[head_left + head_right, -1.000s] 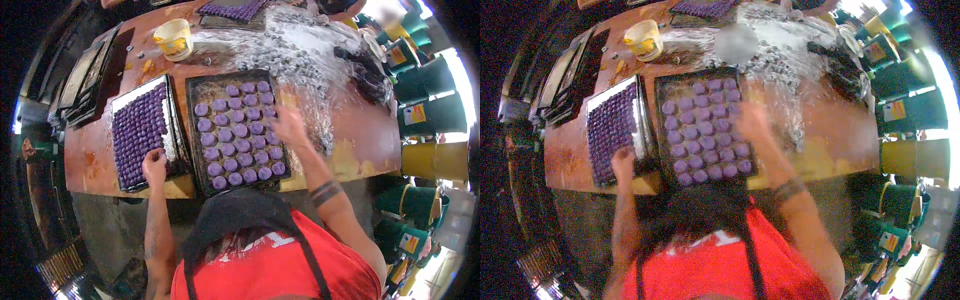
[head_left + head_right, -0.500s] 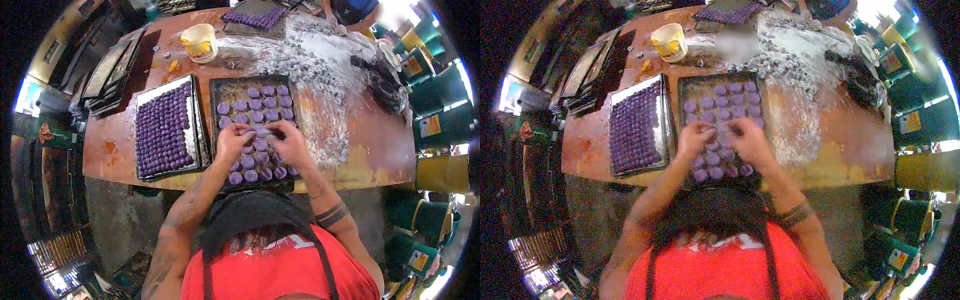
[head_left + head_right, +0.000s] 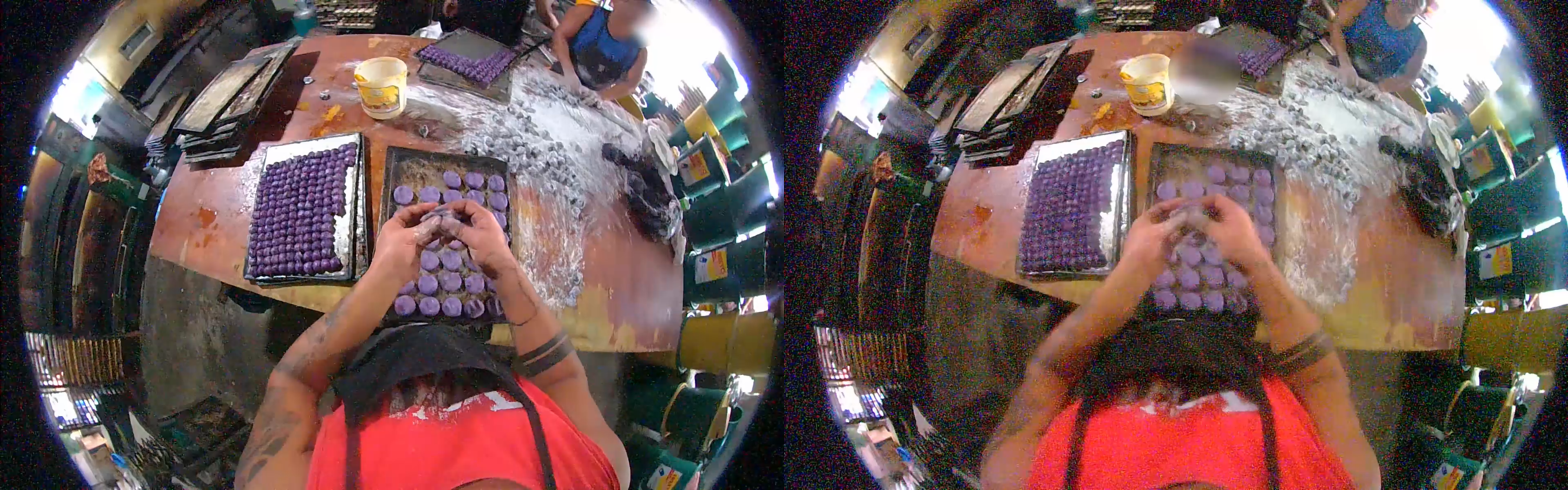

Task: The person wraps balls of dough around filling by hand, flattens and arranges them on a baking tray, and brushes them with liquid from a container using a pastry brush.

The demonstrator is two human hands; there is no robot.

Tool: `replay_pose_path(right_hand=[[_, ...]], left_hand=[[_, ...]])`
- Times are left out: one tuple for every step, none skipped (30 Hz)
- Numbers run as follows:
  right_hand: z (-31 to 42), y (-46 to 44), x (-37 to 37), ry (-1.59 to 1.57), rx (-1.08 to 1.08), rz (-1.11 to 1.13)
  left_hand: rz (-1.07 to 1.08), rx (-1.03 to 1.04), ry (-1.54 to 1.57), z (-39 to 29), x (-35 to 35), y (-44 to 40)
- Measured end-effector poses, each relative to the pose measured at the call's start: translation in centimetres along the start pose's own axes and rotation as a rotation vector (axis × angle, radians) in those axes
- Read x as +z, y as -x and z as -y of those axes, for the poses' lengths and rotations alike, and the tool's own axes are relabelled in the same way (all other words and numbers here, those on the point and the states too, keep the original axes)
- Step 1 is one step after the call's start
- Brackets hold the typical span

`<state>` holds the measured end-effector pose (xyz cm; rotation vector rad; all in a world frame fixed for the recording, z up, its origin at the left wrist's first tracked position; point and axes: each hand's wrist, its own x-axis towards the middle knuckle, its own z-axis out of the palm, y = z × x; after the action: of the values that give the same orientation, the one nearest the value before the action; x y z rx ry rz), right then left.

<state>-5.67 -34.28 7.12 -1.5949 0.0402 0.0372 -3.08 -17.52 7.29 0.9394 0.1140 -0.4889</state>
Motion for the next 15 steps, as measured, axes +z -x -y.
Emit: replay_pose_path(right_hand=[[-0.9, -0.5, 0.4, -0.12, 0.0, -0.082], [-1.6, -0.9, 0.8, -0.241, 0.001, -0.16], [-1.4, -1.1, 2.0, -0.256, -0.039, -0.202], [-0.3, -1.1, 2.8, -0.282, -0.044, -0.218], [1.0, -1.0, 3.5, -0.313, -0.05, -0.238], [2.6, -0.8, 3.9, -0.343, -0.054, -0.259], [4.0, -0.6, 3.8, -0.22, -0.13, -0.33], [4.8, -0.7, 3.6, 0.046, -0.249, -0.378], [5.3, -0.9, 3.2, 0.317, -0.366, -0.42], [5.8, -1.1, 3.0, 0.59, -0.481, -0.456], [6.0, -0.9, 3.3, 0.534, -0.502, -0.418], [5.3, -1.2, 3.1, 0.565, -0.532, -0.347], [4.0, -1.6, 2.6, 0.593, -0.556, -0.274], [3.2, -1.8, 2.0, 0.619, -0.584, -0.199], [3.8, -1.6, 1.6, 0.721, -0.508, -0.165]], left_hand=[[0.002, -0.04, 0.085, -0.9, 0.6, 0.3], [0.002, -0.078, 0.172, -1.5, 0.9, 0.3], [-0.048, -0.048, 0.008, -1.6, 0.6, -0.4], [-0.085, 0.047, -0.135, -2.0, 0.8, -0.4], [-0.12, 0.141, -0.283, -2.4, 1.4, -0.3], [-0.152, 0.232, -0.431, -2.6, 1.9, -0.1], [-0.073, 0.48, -0.652, -2.4, 2.0, 0.7], [-0.089, 0.475, -0.535, -2.4, 2.5, 0.7], [-0.105, 0.469, -0.415, -2.3, 3.2, 0.6], [-0.12, 0.461, -0.294, -2.3, 3.6, 0.5], [-0.063, 0.252, 0.019, -2.7, 3.2, -0.1], [-0.039, 0.134, 0.052, -3.0, 2.4, -0.9], [-0.019, 0.012, 0.085, -3.2, 1.4, -1.7], [0.002, -0.106, 0.119, -3.4, 0.5, -2.4], [-0.023, -0.106, 0.052, -3.7, 0.0, -2.8]])
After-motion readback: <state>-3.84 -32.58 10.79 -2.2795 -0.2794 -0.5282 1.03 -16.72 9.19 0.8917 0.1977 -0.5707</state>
